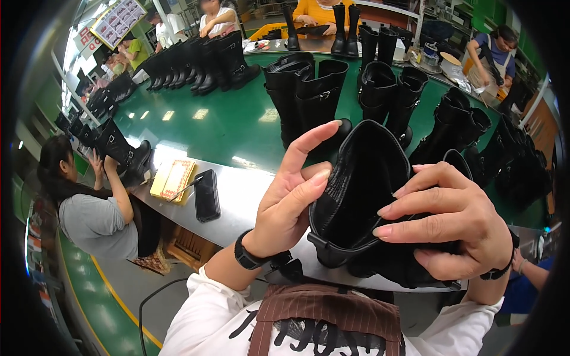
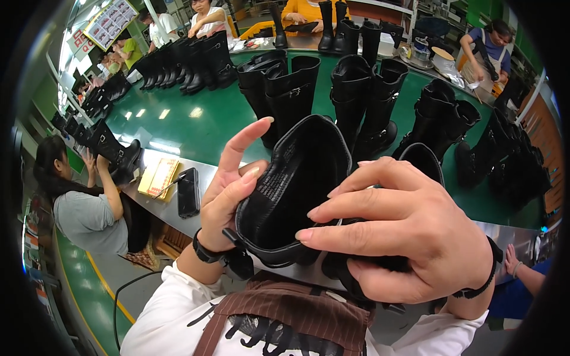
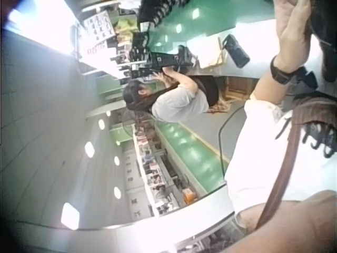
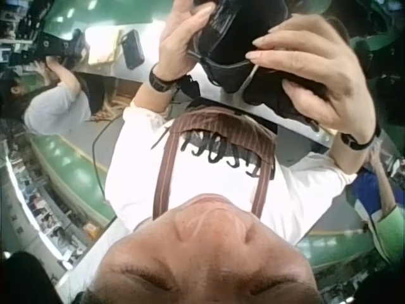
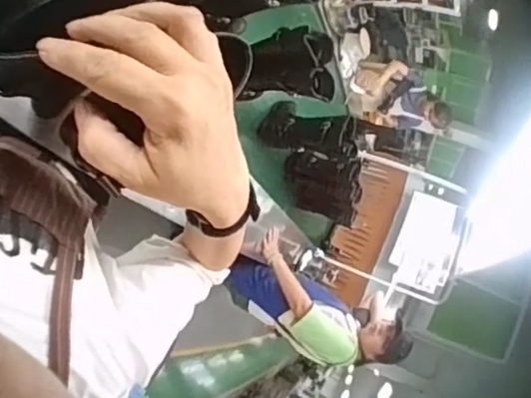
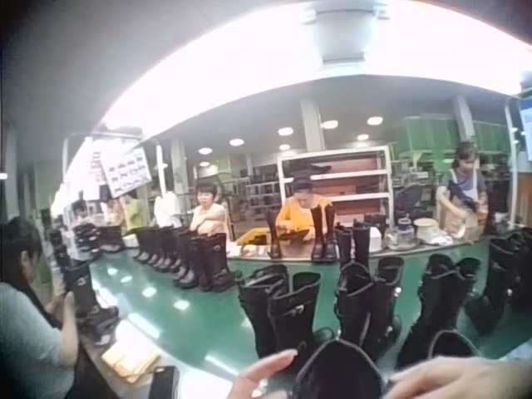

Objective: Inspecting and cleaning black boots on a production line.

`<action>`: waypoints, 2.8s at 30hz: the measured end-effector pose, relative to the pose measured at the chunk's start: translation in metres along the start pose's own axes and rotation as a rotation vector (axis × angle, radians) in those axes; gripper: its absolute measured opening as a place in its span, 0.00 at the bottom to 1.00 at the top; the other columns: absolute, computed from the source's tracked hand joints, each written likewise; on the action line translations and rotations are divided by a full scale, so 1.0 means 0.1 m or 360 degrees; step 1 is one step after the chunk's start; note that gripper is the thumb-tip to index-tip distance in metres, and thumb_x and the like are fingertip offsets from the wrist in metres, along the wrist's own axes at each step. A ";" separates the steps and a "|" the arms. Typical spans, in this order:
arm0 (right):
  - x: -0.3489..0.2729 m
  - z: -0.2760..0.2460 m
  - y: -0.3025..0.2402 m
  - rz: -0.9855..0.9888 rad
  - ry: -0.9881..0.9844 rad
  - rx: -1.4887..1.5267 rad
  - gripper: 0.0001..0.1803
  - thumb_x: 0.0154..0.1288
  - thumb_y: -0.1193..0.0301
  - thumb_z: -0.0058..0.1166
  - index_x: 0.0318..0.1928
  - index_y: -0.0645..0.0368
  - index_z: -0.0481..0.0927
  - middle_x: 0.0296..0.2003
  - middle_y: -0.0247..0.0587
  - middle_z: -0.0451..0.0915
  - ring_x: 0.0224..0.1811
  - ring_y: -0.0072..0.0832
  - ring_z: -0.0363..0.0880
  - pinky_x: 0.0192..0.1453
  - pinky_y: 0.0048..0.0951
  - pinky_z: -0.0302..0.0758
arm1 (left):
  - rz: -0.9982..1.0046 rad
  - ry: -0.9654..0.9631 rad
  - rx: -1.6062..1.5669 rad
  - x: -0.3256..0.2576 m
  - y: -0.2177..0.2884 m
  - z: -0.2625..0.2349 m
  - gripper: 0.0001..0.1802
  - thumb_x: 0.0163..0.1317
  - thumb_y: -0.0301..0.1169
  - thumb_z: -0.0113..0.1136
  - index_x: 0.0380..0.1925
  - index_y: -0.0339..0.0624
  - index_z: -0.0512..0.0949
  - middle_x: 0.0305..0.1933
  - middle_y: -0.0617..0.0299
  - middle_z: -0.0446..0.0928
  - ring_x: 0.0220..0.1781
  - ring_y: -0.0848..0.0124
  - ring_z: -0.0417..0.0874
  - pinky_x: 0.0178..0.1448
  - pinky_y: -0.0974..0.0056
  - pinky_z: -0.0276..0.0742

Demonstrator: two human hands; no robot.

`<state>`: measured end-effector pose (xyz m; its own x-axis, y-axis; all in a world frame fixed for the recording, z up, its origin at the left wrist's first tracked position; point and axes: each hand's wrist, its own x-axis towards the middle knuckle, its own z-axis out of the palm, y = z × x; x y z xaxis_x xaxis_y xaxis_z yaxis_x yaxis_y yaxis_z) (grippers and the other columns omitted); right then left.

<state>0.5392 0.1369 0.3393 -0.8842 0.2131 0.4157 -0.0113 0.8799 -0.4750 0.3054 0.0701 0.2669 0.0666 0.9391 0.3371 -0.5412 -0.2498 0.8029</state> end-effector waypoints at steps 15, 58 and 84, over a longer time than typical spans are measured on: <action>-0.54 -0.39 -0.14 0.1263 0.0746 -0.0200 0.26 0.67 0.56 0.56 0.20 0.64 0.68 0.14 0.31 0.60 0.19 0.16 0.60 0.22 0.25 0.57 | 0.1167 0.0482 0.1655 -0.18 0.15 0.42 0.27 0.59 0.40 0.55 0.55 0.35 0.70 0.37 0.63 0.72 0.39 0.69 0.73 0.54 0.58 0.64; -1.25 0.13 0.33 0.0912 0.1040 0.1110 0.24 0.79 0.57 0.36 0.53 0.69 0.74 0.45 0.35 0.79 0.48 0.20 0.75 0.56 0.24 0.68 | 0.1582 -0.0627 0.2159 -0.38 -0.54 0.94 0.23 0.56 0.41 0.63 0.53 0.55 0.76 0.53 0.66 0.72 0.60 0.65 0.73 0.69 0.30 0.53; -1.43 2.01 0.19 0.1583 0.0996 0.0231 0.22 0.50 0.64 0.67 0.45 0.64 0.82 0.44 0.46 0.83 0.47 0.39 0.81 0.56 0.35 0.73 | -0.0439 0.0065 0.1321 -0.86 -1.51 -0.34 0.21 0.54 0.35 0.71 0.47 0.39 0.81 0.48 0.59 0.82 0.48 0.67 0.82 0.57 0.65 0.74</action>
<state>0.5717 0.0376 0.1149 -0.1521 0.9831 0.1017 0.4637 0.1618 -0.8711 0.3524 0.0348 0.1000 0.0667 0.9951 0.0729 0.2757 -0.0886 0.9571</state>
